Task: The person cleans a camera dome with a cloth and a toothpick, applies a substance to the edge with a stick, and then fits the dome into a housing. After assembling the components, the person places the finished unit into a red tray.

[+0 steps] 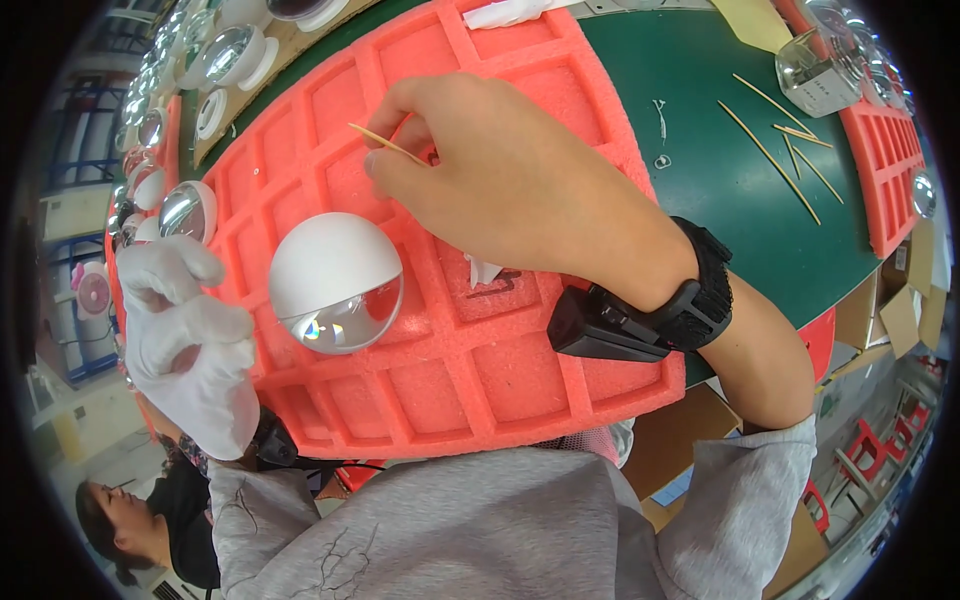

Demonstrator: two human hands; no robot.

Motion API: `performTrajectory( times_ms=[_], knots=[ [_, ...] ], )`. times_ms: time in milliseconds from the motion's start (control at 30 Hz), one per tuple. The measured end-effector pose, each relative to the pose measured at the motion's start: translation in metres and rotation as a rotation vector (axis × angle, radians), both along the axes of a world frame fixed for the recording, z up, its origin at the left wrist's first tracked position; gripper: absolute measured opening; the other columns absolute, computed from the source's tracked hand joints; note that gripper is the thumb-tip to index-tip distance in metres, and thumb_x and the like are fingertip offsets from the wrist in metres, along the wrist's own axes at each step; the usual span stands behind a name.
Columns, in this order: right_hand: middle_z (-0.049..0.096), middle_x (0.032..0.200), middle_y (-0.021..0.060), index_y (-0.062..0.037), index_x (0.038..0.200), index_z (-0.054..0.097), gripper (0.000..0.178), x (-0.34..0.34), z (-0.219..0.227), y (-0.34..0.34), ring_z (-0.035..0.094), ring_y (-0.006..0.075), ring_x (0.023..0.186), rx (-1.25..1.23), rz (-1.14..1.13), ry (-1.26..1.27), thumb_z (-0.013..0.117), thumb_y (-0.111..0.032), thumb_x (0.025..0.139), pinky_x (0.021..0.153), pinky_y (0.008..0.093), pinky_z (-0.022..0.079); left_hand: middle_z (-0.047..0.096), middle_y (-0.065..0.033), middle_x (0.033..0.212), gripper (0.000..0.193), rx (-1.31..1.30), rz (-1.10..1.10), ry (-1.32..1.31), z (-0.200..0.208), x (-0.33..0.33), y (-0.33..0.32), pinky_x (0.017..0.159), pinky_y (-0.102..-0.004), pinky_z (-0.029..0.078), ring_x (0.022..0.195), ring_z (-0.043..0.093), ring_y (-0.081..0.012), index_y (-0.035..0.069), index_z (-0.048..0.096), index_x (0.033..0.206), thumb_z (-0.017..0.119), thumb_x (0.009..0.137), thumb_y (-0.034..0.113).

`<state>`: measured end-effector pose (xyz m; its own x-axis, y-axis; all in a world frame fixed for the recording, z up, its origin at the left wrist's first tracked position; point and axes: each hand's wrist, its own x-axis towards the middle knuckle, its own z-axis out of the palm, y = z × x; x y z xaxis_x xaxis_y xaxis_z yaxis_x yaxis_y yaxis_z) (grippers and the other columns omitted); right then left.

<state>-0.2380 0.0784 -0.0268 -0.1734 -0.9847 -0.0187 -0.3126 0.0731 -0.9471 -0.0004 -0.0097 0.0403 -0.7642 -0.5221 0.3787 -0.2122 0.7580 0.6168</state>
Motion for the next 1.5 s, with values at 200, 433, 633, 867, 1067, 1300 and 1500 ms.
performTrajectory(
  times_ms=[200,433,633,867,1067,1300,1500],
  knots=[
    [0.075,0.098,0.0088,0.0027,0.116,0.063,0.02,0.0,-0.002,-0.001,0.069,0.012,0.093,-0.017,0.006,0.014,0.058,-0.011,0.102,0.084,0.028,0.055,0.041,-0.0001,0.092,0.029,0.014,0.003,0.037,0.001,0.002,-0.001,0.089,-0.0414,0.036,0.092,0.047,-0.0206,0.011,0.061,0.069,0.085,0.066,0.026],
    [0.074,0.098,0.0082,0.0029,0.115,0.063,0.019,0.0,-0.002,0.0,0.069,0.0114,0.094,-0.003,0.013,-0.005,0.058,-0.011,0.103,0.083,0.027,0.055,0.04,-0.0008,0.092,0.022,-0.055,-0.037,0.014,0.007,0.006,-0.004,0.084,-0.0404,0.034,0.09,0.045,-0.0212,0.01,0.056,0.067,0.077,0.071,0.017],
    [0.072,0.098,0.0077,0.0033,0.113,0.064,0.018,-0.001,0.003,-0.003,0.069,0.0115,0.096,0.0,0.042,0.017,0.059,-0.011,0.103,0.082,0.0268,0.056,0.04,-0.0027,0.092,0.017,-0.076,-0.016,0.27,0.024,0.012,-0.009,0.076,-0.0397,0.035,0.083,0.043,-0.0228,0.007,0.052,0.065,0.066,0.073,0.005],
    [0.07,0.094,0.006,0.003,0.112,0.064,0.016,0.002,0.004,0.001,0.069,0.0103,0.092,-0.074,0.116,0.011,0.059,-0.01,0.103,0.081,0.0253,0.056,0.057,-0.0081,0.107,0.03,-0.067,-0.768,-0.035,0.02,-0.009,-0.019,0.08,-0.0463,0.049,0.091,0.06,-0.0309,0.007,0.073,0.098,0.085,0.074,0.022],
    [0.07,0.093,0.0044,0.0026,0.111,0.064,0.015,-0.001,0.016,0.004,0.066,0.0087,0.081,0.11,0.128,-0.082,0.059,-0.008,0.103,0.07,0.0263,0.053,0.059,-0.0113,0.125,0.076,-0.072,-0.575,-0.461,-0.007,-0.018,-0.017,0.097,-0.0469,0.05,0.117,0.059,-0.0337,0.01,0.058,0.137,0.09,0.07,0.025],
    [0.068,0.087,0.009,0.003,0.106,0.064,0.013,-0.002,0.034,0.009,0.062,0.0119,0.069,0.007,0.074,0.388,0.066,-0.006,0.097,0.058,0.0302,0.046,0.059,-0.0129,0.121,0.081,-0.078,-0.592,-0.273,-0.037,-0.02,-0.03,0.104,-0.0489,0.046,0.117,0.057,-0.0381,0.014,0.055,0.138,0.089,0.066,0.031],
    [0.064,0.081,0.0121,-0.0007,0.1,0.066,0.016,0.014,0.061,0.037,0.06,0.0283,0.06,-0.161,0.159,0.837,0.074,-0.008,0.088,0.054,0.0346,0.046,0.061,-0.0113,0.103,0.068,-0.168,-0.479,-0.066,-0.053,-0.014,-0.032,0.096,-0.0462,0.047,0.103,0.059,-0.0353,0.012,0.061,0.124,0.086,0.065,0.036]
  ],
)
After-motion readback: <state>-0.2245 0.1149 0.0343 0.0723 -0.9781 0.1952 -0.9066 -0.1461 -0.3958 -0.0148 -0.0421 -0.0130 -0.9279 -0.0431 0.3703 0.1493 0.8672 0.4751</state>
